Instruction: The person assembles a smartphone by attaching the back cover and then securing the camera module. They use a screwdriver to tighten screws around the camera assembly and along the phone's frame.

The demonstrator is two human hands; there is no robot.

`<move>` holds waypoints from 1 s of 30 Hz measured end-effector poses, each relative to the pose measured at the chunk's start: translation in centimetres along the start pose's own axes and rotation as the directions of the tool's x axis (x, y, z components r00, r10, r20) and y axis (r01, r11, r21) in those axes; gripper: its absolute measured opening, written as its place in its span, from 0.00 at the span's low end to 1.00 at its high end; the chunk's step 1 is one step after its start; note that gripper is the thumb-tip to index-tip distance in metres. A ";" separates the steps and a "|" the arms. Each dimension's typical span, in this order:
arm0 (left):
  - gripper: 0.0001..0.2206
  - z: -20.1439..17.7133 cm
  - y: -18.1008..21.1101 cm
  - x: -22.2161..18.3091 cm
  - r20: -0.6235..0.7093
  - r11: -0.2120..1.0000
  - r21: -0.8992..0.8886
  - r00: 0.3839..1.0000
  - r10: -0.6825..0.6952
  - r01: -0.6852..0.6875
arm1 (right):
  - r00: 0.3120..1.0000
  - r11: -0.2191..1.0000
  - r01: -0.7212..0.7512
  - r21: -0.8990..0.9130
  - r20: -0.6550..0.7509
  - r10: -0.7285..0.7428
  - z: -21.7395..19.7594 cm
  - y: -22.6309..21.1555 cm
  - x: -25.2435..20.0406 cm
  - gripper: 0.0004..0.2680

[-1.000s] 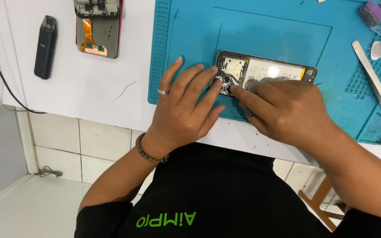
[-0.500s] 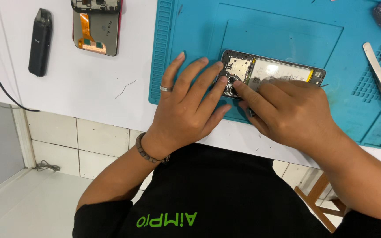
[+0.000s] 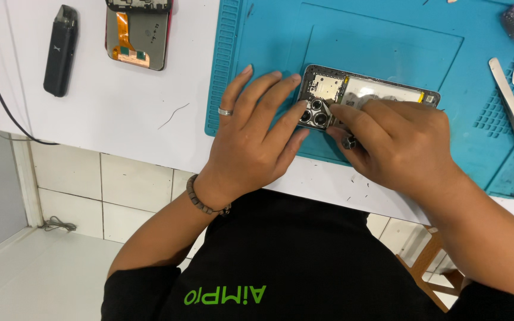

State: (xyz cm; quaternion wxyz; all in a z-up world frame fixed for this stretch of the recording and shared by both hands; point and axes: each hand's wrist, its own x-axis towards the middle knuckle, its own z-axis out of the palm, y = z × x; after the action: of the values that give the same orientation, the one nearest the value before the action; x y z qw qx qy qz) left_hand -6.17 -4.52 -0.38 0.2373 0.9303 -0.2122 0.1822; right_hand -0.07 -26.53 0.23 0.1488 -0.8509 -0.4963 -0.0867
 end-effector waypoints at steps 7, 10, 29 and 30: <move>0.06 0.1 0.3 0.0 -0.006 0.996 -0.069 0.999 -0.051 0.051 | 1.000 0.997 0.014 0.078 -0.029 -0.011 0.2 -0.6 0.4 0.04; 0.07 0.2 0.4 0.1 -0.011 0.983 -0.153 0.995 -0.101 0.098 | 1.000 0.990 -0.015 0.141 -0.014 0.017 0.2 -0.7 0.4 0.03; 0.05 0.2 0.4 0.8 0.016 0.938 -0.285 0.980 -0.199 0.196 | 0.996 0.990 -0.085 0.117 -0.011 0.087 -0.4 -1.0 0.8 0.10; 0.04 0.2 0.5 0.9 -0.013 0.939 -0.293 0.981 -0.192 0.180 | 0.996 0.990 -0.079 0.119 -0.035 0.084 -0.2 -1.0 0.7 0.08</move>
State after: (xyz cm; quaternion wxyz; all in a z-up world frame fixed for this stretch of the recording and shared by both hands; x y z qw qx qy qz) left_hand -5.60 -5.25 0.01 0.3918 0.8972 -0.1427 0.1451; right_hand -0.63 -25.57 0.84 0.2118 -0.8584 -0.4622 -0.0684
